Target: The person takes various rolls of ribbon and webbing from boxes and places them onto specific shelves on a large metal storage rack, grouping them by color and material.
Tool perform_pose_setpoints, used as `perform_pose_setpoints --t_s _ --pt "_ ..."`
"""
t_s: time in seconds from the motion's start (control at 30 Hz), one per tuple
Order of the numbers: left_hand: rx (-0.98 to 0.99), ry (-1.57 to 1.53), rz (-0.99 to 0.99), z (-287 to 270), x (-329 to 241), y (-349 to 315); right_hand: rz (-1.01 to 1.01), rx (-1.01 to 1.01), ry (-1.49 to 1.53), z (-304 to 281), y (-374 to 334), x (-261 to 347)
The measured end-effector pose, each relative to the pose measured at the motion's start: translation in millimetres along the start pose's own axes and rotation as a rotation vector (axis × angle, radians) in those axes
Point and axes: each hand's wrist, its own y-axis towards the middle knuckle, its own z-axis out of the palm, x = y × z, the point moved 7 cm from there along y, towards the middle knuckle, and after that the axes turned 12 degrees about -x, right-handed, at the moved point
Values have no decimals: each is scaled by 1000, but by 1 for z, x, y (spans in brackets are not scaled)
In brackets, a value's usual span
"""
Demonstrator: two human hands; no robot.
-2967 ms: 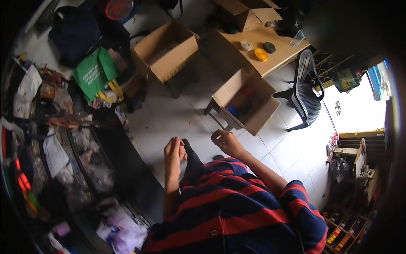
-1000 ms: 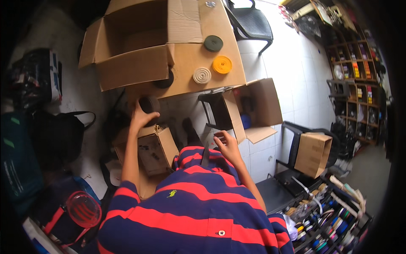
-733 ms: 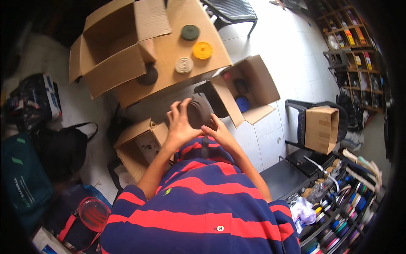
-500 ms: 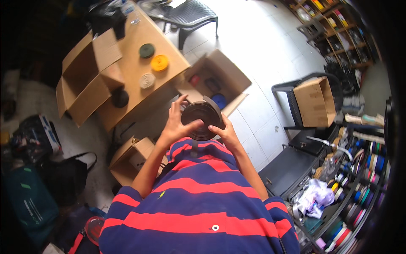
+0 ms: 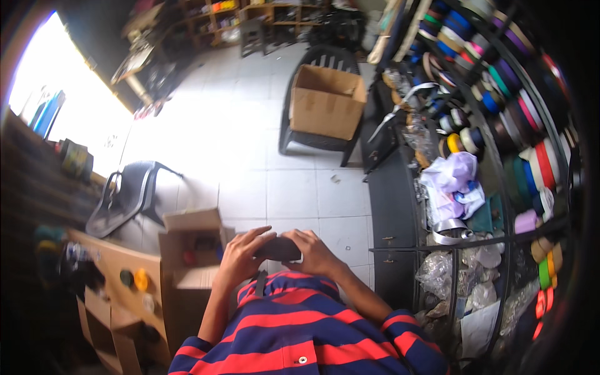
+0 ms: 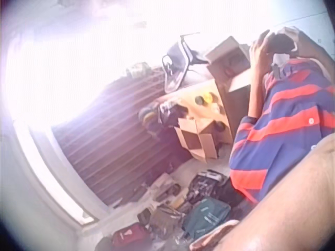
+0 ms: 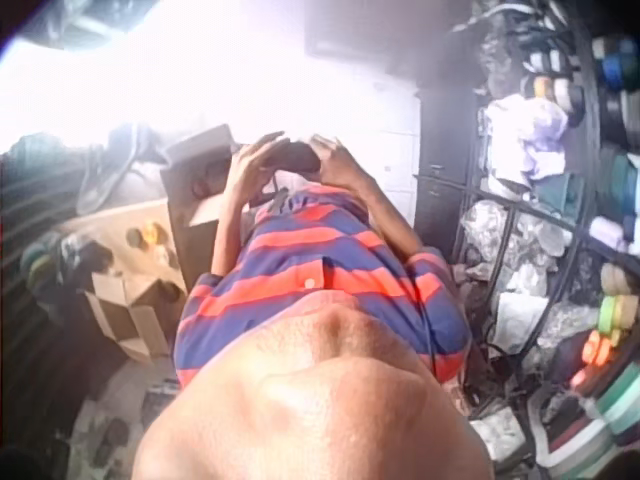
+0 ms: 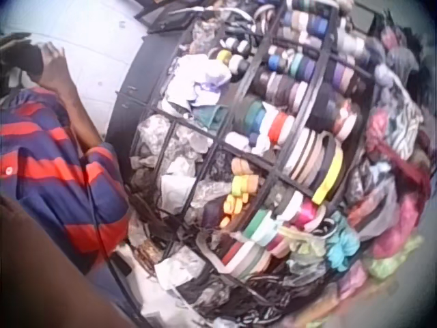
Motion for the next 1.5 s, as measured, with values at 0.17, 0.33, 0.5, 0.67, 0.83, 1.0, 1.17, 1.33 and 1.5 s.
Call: perform_pose_setpoints --t_s 0.17,0.33,0.5,0.67,0.83,1.0,1.17,1.33,1.5 --pt "68 -155 94 40 -15 56 172 -135 107 -68 1 -12" --pt "144 -508 204 59 -16 103 566 -183 1171 -65 -7 -90" --pt "133 -553 297 63 -10 168 779 -85 1341 -53 42 -96" --pt "-27 -445 335 54 38 217 769 -253 1155 -87 108 -120" --pt "58 -469 319 74 99 247 623 -460 592 -145 180 -128" --pt "468 -313 339 86 126 270 369 -533 -83 -186 227 -118" --pt "447 -997 -204 123 161 315 301 -611 33 -190 252 -129" --pt "229 -1090 -243 136 149 396 208 -674 235 -191 259 -170" --pt "212 -696 167 129 104 473 504 -469 110 -221 277 -205"
